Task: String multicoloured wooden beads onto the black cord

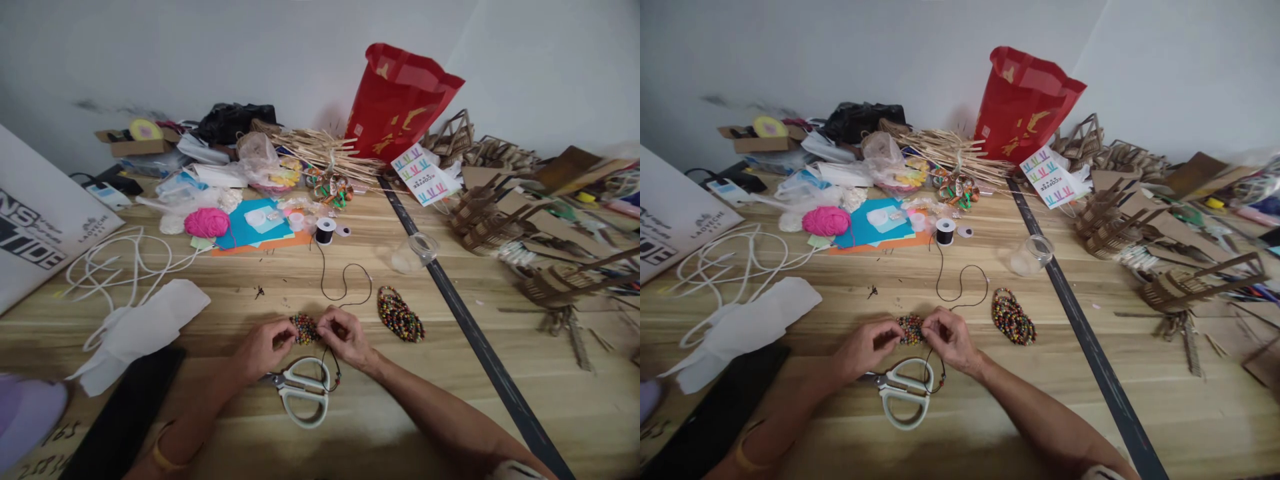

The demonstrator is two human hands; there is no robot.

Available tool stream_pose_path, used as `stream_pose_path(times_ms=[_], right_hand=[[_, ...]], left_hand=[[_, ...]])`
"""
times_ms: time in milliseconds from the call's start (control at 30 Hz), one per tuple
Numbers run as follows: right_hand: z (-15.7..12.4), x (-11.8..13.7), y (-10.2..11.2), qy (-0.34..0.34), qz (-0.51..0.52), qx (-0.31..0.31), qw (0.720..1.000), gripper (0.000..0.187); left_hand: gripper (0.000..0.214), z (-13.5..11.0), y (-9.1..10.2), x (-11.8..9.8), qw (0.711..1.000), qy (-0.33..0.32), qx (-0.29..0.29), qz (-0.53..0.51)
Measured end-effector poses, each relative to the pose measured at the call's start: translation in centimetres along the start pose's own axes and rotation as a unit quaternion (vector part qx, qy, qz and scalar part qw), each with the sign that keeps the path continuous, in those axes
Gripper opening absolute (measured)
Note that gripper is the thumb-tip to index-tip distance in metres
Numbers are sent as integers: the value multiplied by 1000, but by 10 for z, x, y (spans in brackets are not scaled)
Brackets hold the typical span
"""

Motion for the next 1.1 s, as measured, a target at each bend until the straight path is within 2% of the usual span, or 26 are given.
stream_pose_path(times_ms=[133, 233, 533, 733, 900, 1000, 1100], right_hand=[[1, 4, -3, 11, -20, 10, 1000, 26], [2, 9, -5, 22, -30, 18, 999, 26], [3, 10, -4, 38, -26, 13, 999, 23], [3, 12, -5, 49, -26, 16, 998, 21], [1, 13, -7, 68, -32, 27, 997, 18], [-1, 18, -11, 97, -60, 42, 993, 15], [-4, 26, -18, 130, -93, 64, 985, 12]], left_hand=[[14, -3, -9, -10, 996, -71, -17, 45], [14, -5, -14, -13, 992, -100, -26, 70], [17, -8, -23, -20, 978, -134, -12, 157], [15, -8, -22, -23, 976, -141, -20, 162], [13, -4, -7, -17, 993, -90, -46, 55], [9, 0, -7, -1, 999, -10, -18, -28], [8, 1, -12, 16, 990, 59, 24, -123]])
Point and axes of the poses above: each hand's wrist, its own z-axis towards the middle knuckle, its own y-axis out of the back of the hand, x = y × z, the point moved 10 cm from there along z, towards the middle knuckle, and after that the axes turned 12 degrees about z, right-handed, at the moved point
